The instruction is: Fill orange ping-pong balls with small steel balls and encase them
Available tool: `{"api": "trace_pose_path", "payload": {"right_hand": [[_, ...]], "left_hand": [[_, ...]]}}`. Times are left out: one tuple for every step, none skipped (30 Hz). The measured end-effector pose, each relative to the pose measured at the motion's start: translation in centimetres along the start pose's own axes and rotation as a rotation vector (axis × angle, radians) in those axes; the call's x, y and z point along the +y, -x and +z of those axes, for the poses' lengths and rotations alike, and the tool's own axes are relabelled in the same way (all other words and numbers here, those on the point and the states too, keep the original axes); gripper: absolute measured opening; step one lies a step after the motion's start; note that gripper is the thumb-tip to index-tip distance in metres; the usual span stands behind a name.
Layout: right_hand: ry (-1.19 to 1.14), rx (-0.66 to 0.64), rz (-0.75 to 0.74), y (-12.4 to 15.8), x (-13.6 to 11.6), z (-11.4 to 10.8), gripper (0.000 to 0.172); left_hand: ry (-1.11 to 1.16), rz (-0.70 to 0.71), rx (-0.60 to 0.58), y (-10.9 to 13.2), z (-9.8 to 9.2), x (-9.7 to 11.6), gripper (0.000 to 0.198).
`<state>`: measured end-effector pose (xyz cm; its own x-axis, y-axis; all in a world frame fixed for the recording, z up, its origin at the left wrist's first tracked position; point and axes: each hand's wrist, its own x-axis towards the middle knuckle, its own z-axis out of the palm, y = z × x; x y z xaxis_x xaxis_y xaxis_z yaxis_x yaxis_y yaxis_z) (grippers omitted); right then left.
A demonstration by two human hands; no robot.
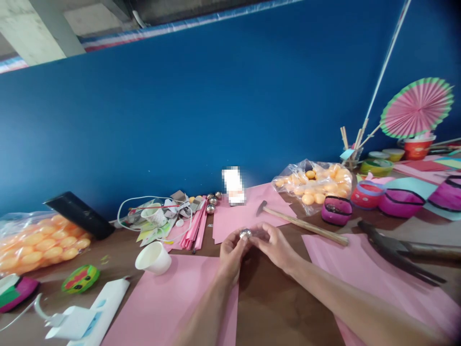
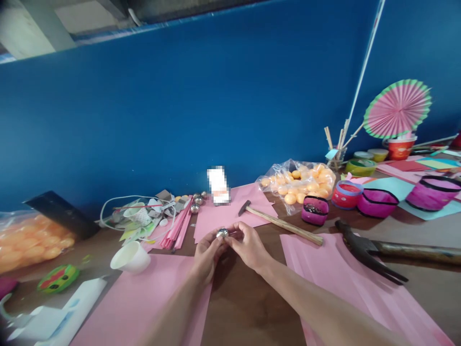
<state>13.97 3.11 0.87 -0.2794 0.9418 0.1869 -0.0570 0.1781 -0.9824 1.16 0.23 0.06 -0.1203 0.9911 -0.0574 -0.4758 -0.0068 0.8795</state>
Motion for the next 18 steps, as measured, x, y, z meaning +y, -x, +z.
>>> {"api": "trace_pose_path", "payload": {"right_hand": [[0.003,-0.005,-0.004,-0.01,-0.03,-0.01,0.024],[0.001,-0.009,-0.007,-0.02,-0.04,-0.03,0.024],[-0.002,-0.012,-0.009,-0.04,-0.05,-0.05,0.024],[-0.004,-0.011,-0.011,-0.05,-0.06,-0.08,0.024],[-0.007,-0.013,-0.009,-0.05,-0.07,-0.10,0.023],[-0.012,-0.014,-0.004,-0.04,-0.08,-0.12,0.023],[-0.022,-0.015,0.004,-0.02,-0.09,-0.13,0.023],[-0.037,-0.016,0.016,0.01,-0.11,-0.14,0.023],[-0.055,-0.017,0.031,0.04,-0.11,-0.13,0.023],[-0.071,-0.018,0.045,0.07,-0.11,-0.11,0.024],[-0.083,-0.018,0.057,0.09,-0.09,-0.08,0.024],[-0.089,-0.017,0.066,0.11,-0.05,-0.04,0.025],[-0.087,-0.014,0.073,0.11,0.00,0.01,0.025],[-0.079,-0.008,0.078,0.09,0.07,0.06,0.024],[-0.067,0.001,0.080,0.05,0.15,0.11,0.024],[-0.049,0.010,0.077,0.01,0.23,0.15,0.023],[-0.029,0.020,0.069,-0.04,0.30,0.16,0.022],[-0.012,0.025,0.055,-0.09,0.33,0.16,0.022]], "left_hand": [[0.005,-0.001,-0.012,0.00,0.00,0.01,0.034],[0.015,-0.004,-0.024,-0.02,-0.03,0.00,0.033],[0.027,-0.008,-0.035,-0.05,-0.09,-0.02,0.032],[0.039,-0.012,-0.041,-0.09,-0.17,-0.06,0.031],[0.049,-0.012,-0.046,-0.12,-0.26,-0.09,0.030],[0.056,-0.011,-0.048,-0.15,-0.34,-0.12,0.029],[0.060,-0.010,-0.048,-0.16,-0.40,-0.14,0.027],[0.062,-0.010,-0.048,-0.17,-0.44,-0.15,0.026],[0.064,-0.009,-0.045,-0.15,-0.46,-0.16,0.026],[0.066,-0.009,-0.044,-0.13,-0.47,-0.16,0.026],[0.066,-0.009,-0.042,-0.11,-0.46,-0.17,0.026],[0.065,-0.009,-0.040,-0.09,-0.46,-0.18,0.026],[0.062,-0.008,-0.041,-0.09,-0.45,-0.20,0.026],[0.058,-0.005,-0.044,-0.09,-0.44,-0.22,0.026],[0.053,-0.003,-0.048,-0.10,-0.42,-0.24,0.027],[0.045,-0.001,-0.052,-0.12,-0.40,-0.26,0.027],[0.035,0.000,-0.054,-0.14,-0.37,-0.27,0.028],[0.025,0.001,-0.054,-0.14,-0.33,-0.28,0.028]]}}
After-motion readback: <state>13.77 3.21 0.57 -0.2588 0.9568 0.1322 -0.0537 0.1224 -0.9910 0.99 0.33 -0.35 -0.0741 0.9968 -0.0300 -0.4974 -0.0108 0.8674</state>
